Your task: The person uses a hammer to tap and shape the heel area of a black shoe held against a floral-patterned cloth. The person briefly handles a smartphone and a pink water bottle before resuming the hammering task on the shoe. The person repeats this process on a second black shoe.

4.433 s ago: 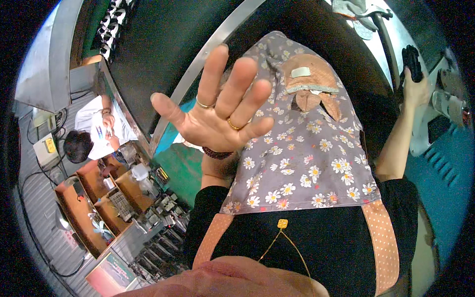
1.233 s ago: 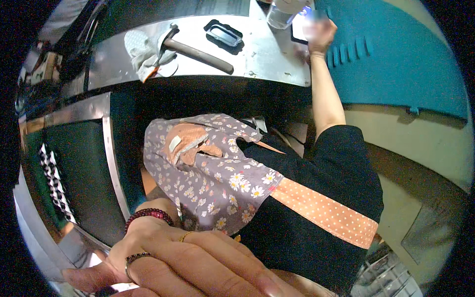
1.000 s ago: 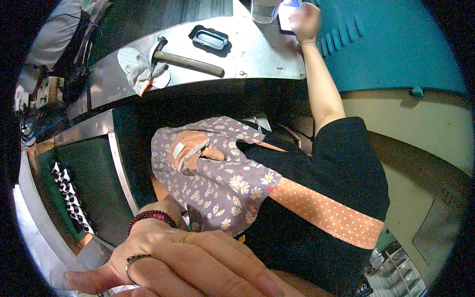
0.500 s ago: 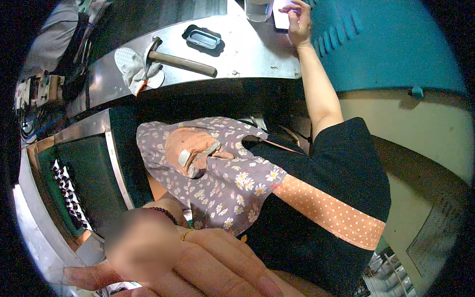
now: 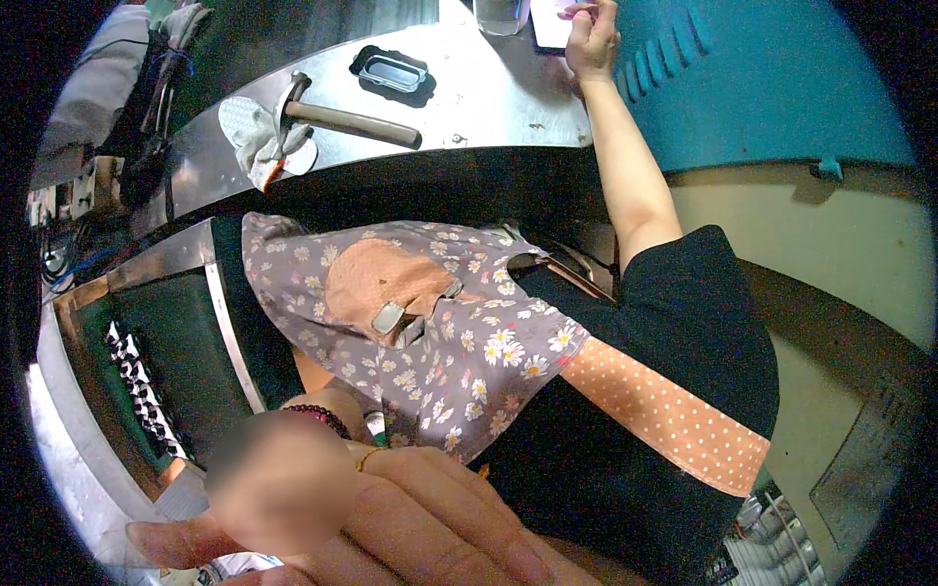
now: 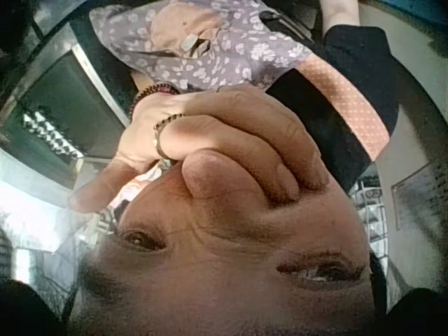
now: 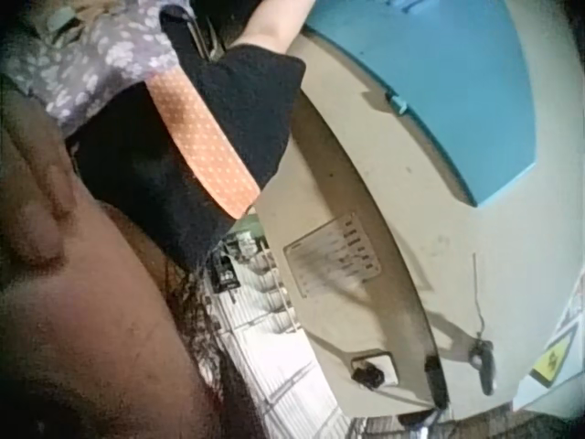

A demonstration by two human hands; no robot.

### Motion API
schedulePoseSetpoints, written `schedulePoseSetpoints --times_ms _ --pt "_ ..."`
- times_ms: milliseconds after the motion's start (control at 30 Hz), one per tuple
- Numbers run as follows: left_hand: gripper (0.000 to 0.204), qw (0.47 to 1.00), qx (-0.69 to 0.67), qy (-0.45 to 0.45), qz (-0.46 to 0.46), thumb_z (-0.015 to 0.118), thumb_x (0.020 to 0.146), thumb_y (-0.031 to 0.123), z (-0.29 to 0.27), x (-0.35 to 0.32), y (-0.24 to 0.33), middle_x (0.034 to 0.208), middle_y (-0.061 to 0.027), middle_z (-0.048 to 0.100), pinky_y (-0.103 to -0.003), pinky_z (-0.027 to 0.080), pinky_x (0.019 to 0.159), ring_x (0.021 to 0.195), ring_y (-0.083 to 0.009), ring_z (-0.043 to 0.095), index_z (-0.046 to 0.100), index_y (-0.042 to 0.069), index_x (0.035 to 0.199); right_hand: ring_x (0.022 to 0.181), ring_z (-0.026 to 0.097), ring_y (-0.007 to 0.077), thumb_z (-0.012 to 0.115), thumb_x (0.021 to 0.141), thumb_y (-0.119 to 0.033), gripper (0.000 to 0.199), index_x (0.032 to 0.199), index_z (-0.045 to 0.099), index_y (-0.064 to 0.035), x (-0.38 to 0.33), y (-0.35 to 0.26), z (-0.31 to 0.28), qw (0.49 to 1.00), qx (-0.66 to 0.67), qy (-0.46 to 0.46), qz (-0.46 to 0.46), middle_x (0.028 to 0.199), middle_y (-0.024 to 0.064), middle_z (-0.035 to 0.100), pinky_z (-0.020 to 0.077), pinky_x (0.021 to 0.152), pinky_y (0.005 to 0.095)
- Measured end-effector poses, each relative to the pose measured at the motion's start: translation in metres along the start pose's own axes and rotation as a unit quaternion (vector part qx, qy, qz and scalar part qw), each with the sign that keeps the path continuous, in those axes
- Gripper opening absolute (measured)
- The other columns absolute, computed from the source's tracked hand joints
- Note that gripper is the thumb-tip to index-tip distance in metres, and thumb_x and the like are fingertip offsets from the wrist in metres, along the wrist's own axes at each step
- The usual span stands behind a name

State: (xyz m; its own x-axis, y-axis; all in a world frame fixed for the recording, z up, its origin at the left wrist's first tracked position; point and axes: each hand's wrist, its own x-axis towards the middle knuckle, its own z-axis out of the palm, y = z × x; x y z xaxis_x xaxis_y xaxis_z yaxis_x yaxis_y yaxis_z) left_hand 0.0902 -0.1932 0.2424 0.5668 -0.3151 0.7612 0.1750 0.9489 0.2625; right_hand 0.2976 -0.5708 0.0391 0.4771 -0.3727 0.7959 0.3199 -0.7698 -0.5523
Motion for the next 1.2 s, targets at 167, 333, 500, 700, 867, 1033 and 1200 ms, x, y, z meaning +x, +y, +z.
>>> schedulePoseSetpoints --times_ms 167,333,500,700,867,1033,1200 --pt "0.103 0.999 -0.016 -0.04 0.014 0.021 0.091 0.074 -0.013 -0.001 -0.001 0.11 -0.0405 0.051 -0.046 0.053 0.08 0.093 -0.0451 0.06 0.053 -0.022 0.11 0.07 0.065 0.0197 0.043 0.093 -0.015 0.023 0.111 0.052 -0.0038 0.0 -0.006 0.002 0.999 0.032 0.005 -0.002 0.073 0.0104 0.063 0.0498 0.066 0.0334" --pt "0.105 0.998 -0.015 -0.059 0.029 0.02 0.09 0.076 -0.021 -0.002 -0.003 0.111 -0.0409 0.05 -0.045 0.053 0.081 0.093 -0.0449 0.06 0.052 -0.022 0.111 0.064 0.064 0.0187 0.043 0.092 -0.012 0.021 0.108 0.052 -0.0021 0.0 -0.009 -0.009 0.997 0.041 0.011 0.072 0.075 0.0115 0.063 0.0503 0.059 0.0328" --pt "0.104 0.998 -0.026 -0.026 -0.051 0.021 0.091 0.075 -0.027 0.009 0.013 0.108 -0.0397 0.053 -0.044 0.054 0.08 0.092 -0.0436 0.061 0.055 -0.022 0.107 0.07 0.065 0.0206 0.042 0.092 -0.011 0.022 0.109 0.051 -0.0011 0.008 -0.012 -0.013 0.997 0.068 0.029 0.027 0.08 0.0122 0.062 0.0522 0.066 0.0322" --pt "0.098 0.986 -0.022 0.164 -0.032 0.02 0.094 0.07 0.0 -0.002 0.004 0.096 -0.0363 0.059 -0.039 0.055 0.075 0.084 -0.0401 0.064 0.061 -0.019 0.095 0.066 0.064 0.0192 0.04 0.089 -0.007 0.021 0.106 0.051 -0.0003 0.013 -0.01 -0.019 0.994 0.092 0.05 0.034 0.077 0.0119 0.062 0.0538 0.062 0.031" --pt "0.096 0.983 -0.025 0.164 -0.077 0.019 0.095 0.069 -0.007 0.008 0.007 0.093 -0.0354 0.06 -0.04 0.056 0.074 0.083 -0.0402 0.065 0.062 -0.017 0.094 0.057 0.061 0.0175 0.039 0.084 -0.001 0.02 0.1 0.051 0.0002 0.015 0.005 -0.024 0.987 0.027 0.105 0.115 0.07 0.0112 0.06 0.053 0.05 0.0291" --pt "0.098 0.99 -0.022 0.12 -0.068 0.017 0.094 0.07 -0.017 0.011 0.001 0.093 -0.0355 0.06 -0.043 0.056 0.074 0.083 -0.0414 0.065 0.062 -0.018 0.095 0.057 0.06 0.0153 0.039 0.085 -0.001 0.019 0.101 0.05 -0.0021 0.013 0.005 -0.02 0.982 0.093 0.135 0.093 0.069 0.0087 0.061 0.0519 0.056 0.0266" --pt "0.1 0.99 0.002 0.124 -0.066 0.015 0.094 0.071 -0.018 0.015 -0.006 0.093 -0.0356 0.061 -0.045 0.055 0.074 0.083 -0.0425 0.065 0.061 -0.018 0.097 0.066 0.059 0.0127 0.04 0.089 -0.001 0.018 0.104 0.05 -0.0038 0.014 0.005 -0.024 0.979 0.099 0.142 0.104 0.075 0.0069 0.061 0.0497 0.062 0.0243"
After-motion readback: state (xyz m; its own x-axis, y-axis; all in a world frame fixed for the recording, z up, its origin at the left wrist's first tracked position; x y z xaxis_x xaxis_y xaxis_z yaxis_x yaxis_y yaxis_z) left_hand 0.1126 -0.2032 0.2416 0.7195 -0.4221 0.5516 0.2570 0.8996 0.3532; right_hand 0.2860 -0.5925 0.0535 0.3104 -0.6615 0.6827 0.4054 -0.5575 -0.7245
